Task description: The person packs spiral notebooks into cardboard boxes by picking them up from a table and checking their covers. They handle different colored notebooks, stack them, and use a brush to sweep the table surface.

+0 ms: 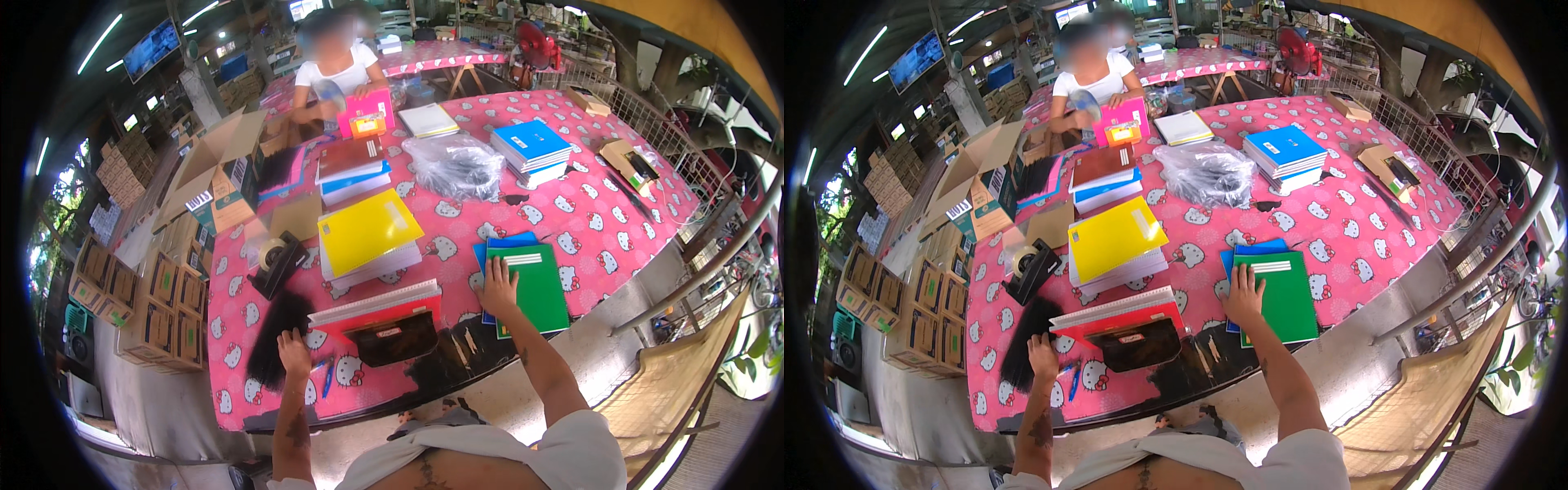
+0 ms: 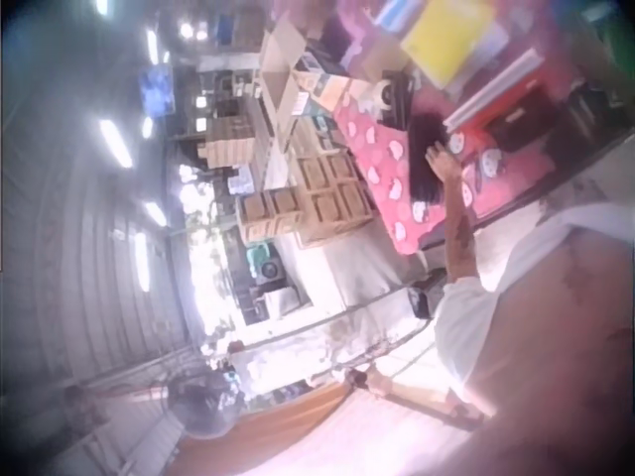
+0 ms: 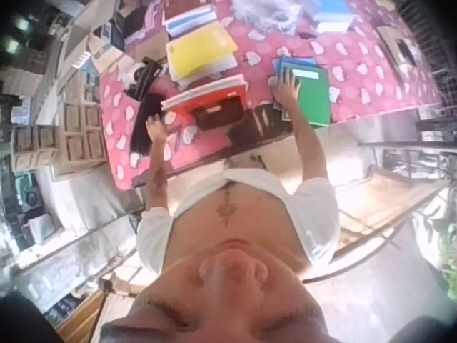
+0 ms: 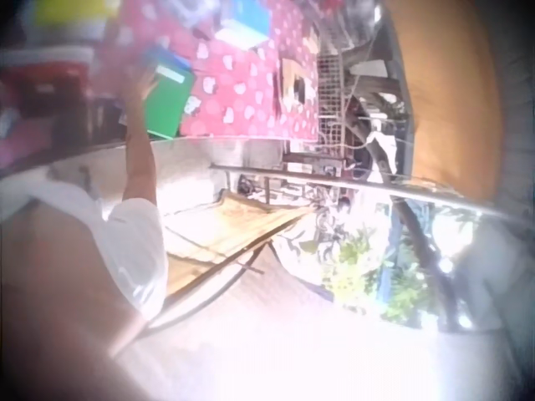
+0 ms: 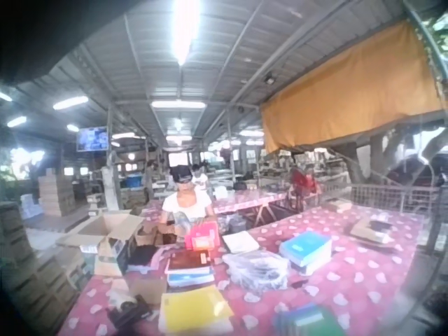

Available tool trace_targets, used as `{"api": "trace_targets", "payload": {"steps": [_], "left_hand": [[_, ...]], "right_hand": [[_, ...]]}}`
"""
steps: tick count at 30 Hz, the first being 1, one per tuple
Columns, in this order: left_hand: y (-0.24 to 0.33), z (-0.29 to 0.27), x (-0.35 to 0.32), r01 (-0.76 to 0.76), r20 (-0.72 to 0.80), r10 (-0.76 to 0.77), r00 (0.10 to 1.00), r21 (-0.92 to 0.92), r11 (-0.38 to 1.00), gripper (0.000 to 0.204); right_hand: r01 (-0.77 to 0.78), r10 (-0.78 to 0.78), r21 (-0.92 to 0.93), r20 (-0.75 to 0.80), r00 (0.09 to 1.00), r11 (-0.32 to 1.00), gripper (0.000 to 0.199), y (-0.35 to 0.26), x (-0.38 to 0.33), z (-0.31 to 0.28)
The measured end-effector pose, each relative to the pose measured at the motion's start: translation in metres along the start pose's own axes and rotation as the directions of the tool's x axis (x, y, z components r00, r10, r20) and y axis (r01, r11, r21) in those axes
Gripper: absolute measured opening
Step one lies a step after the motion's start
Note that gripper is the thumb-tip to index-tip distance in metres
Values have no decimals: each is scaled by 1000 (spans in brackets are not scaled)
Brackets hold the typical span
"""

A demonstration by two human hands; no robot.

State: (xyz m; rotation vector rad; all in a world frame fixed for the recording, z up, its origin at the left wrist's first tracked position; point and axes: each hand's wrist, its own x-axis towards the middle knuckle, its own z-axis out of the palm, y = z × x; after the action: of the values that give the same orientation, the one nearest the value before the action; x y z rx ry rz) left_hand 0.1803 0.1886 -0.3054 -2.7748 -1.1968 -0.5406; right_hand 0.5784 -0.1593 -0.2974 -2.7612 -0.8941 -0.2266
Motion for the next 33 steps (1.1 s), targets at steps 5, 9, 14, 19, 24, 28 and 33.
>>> {"api": "trace_targets", "payload": {"steps": [5, 9, 14, 19, 24, 28, 33], "left_hand": [[2, -20, -14, -63, -250, 64, 966, 9, 998, 27], [17, -45, -1, -26, -291, 58, 955, 110, 994, 30], [26, -66, 3, 4, -273, 32, 961, 132, 991, 31], [13, -100, -3, 65, -295, -112, 949, -165, 984, 16], [61, -147, 10, -2, -341, -251, 906, -595, 803, 29], [85, -155, -8, 246, 118, -349, 930, -904, 350, 32], [89, -89, -15, -21, -91, -140, 986, -899, 437, 39]], "right_hand": [[315, -317, 36, 120, 941, 948, 64, 16, -38, 3], [184, -193, 112, 73, 978, 976, 67, 20, -10, -4], [200, -206, 64, 96, 974, 978, 62, 19, 9, 3], [426, -55, 638, -515, 855, 641, 39, -121, -11, -128], [835, -699, 365, -461, 547, 412, 39, -269, -73, -152], [712, -607, 373, -372, 702, 595, 33, -289, -45, -114], [737, -648, 419, -359, 671, 530, 16, -297, -43, -102]]}}
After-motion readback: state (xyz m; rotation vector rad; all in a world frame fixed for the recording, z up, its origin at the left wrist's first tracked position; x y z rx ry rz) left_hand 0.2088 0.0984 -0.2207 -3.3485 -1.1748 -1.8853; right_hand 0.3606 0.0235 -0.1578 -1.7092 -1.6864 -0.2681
